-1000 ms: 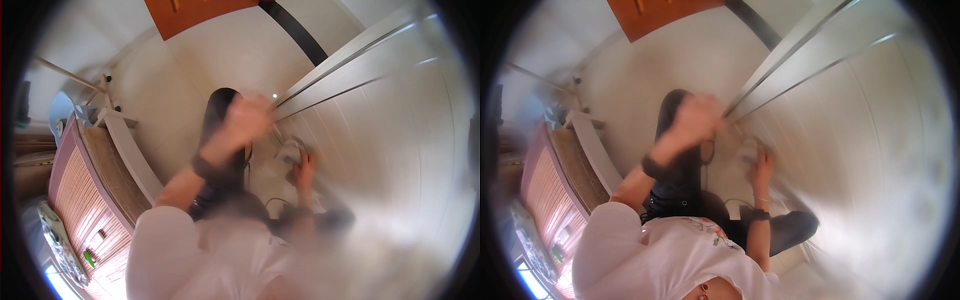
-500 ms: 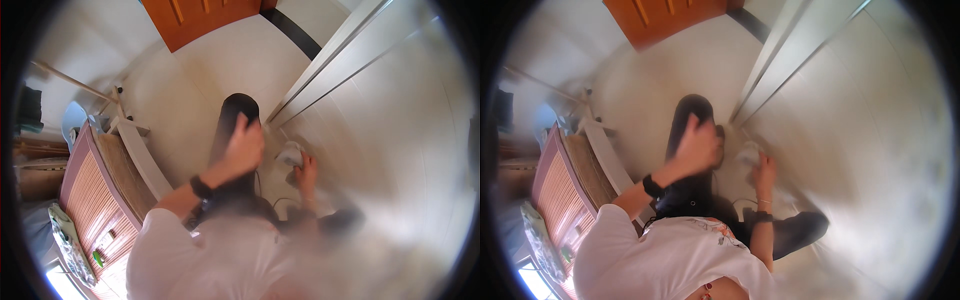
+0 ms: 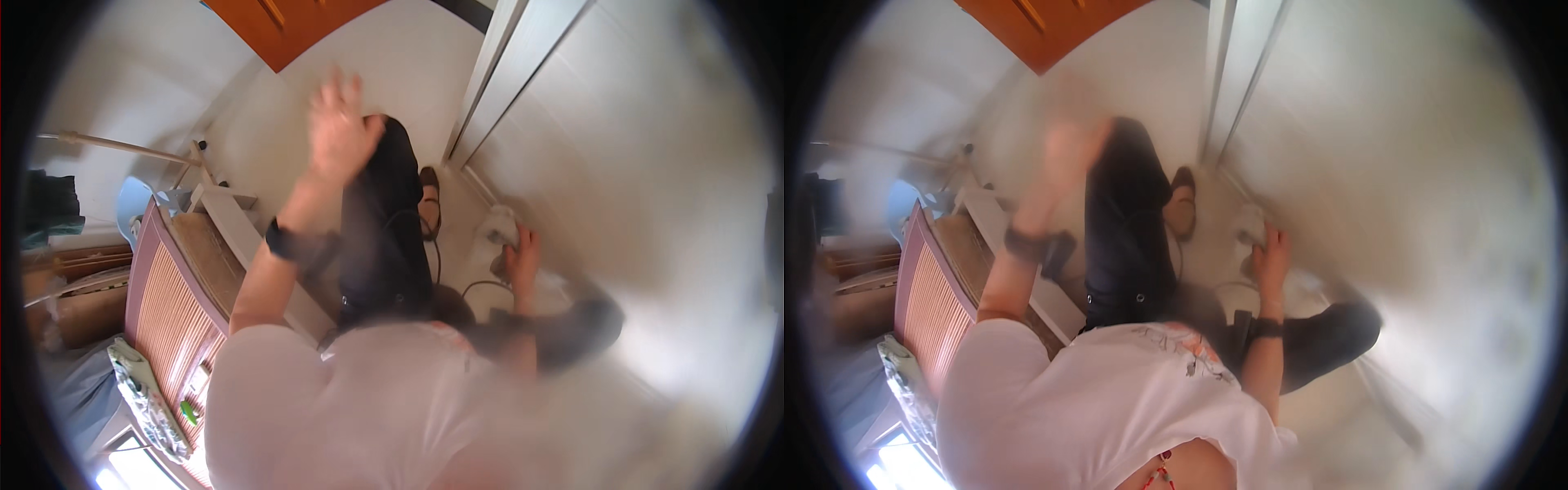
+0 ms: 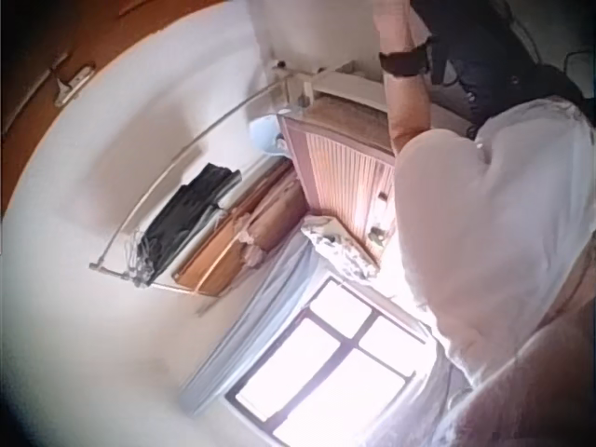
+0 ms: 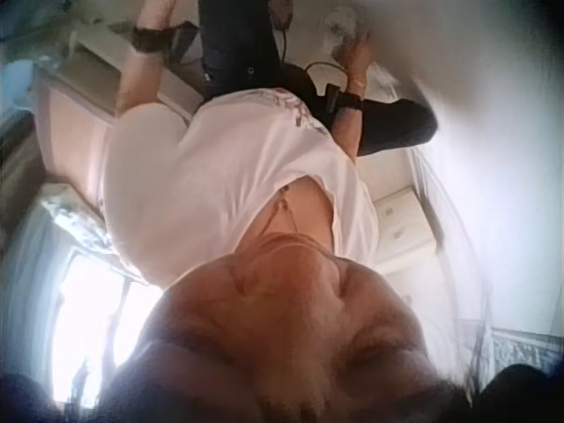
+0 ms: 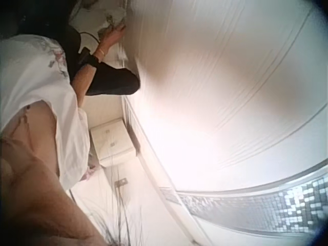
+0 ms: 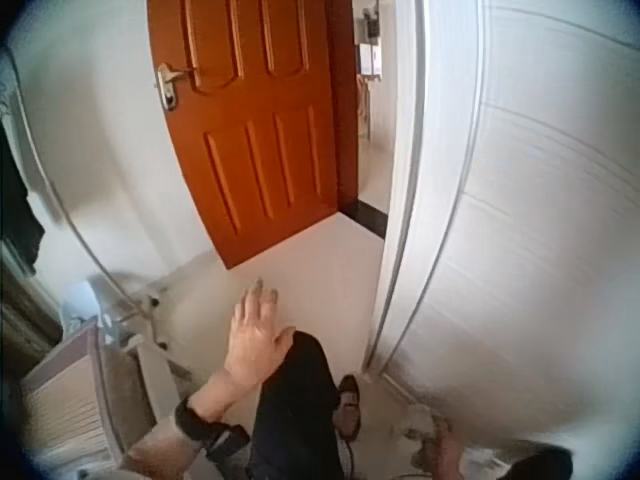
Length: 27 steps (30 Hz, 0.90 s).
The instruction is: Cleaning a white paneled sliding door with a grey cloth.
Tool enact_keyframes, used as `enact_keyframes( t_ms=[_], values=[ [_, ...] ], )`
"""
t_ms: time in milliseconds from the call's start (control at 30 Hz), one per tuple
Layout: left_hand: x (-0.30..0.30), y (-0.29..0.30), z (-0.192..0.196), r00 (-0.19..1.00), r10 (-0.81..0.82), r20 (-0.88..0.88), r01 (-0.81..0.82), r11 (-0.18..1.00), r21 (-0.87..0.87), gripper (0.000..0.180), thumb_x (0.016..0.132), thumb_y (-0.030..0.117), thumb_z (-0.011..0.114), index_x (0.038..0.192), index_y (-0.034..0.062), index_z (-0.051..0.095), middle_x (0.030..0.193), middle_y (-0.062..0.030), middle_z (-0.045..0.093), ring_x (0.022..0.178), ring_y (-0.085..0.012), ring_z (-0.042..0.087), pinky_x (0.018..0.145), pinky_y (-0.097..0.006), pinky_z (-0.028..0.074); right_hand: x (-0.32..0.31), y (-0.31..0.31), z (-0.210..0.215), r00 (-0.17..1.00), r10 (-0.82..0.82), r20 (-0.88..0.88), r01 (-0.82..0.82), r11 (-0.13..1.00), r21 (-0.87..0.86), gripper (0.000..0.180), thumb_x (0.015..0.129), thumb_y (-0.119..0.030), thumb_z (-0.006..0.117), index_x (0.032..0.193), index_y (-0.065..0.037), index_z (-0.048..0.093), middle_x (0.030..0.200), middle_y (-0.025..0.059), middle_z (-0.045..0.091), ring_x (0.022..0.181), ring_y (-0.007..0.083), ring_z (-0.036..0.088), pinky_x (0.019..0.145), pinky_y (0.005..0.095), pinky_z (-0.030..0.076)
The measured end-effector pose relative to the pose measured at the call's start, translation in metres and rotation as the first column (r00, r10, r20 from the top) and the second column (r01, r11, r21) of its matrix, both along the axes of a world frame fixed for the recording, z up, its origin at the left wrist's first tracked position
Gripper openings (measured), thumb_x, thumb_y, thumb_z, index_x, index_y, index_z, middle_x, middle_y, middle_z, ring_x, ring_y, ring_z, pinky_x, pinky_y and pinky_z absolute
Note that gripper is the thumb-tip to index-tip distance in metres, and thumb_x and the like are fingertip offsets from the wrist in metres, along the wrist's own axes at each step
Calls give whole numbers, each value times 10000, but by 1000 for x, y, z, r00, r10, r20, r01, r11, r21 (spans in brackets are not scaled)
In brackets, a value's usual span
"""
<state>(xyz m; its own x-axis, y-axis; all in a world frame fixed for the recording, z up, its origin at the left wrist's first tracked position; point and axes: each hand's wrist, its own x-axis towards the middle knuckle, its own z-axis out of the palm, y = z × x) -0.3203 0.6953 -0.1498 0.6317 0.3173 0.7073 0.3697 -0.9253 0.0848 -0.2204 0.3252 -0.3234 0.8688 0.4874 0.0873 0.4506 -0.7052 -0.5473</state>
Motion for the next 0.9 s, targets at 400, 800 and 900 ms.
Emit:
enact_keyframes(
  t_ms=[400,800,900],
  values=[
    [21,-141,-98,849,-458,-263,47,561,-826,549,819,308,666,1223,-43,544,1229,-267,559,1157,-391,541,956,-423,460,-12,14,-7,998,69,-15,-68,996,57,581,678,-37,675,1244,-130,586,1088,138,561,1030,344,557,870,421,475],
    [22,-261,-247,843,-492,218,127,-211,-969,660,813,435,718,1172,-92,546,1182,-190,594,1035,-278,597,835,-416,480,-9,-8,-25,970,-245,1,243,963,115,542,693,-104,699,1223,-58,592,1109,204,600,1045,384,567,895,428,463],
    [23,-257,-287,864,-315,393,318,-264,-911,592,800,379,729,1121,-95,580,1115,-165,627,976,-251,617,784,-404,486,-16,19,-58,950,-253,-184,289,936,202,557,698,-188,719,1197,23,589,1121,241,626,1046,393,593,905,413,463]
  ],
)
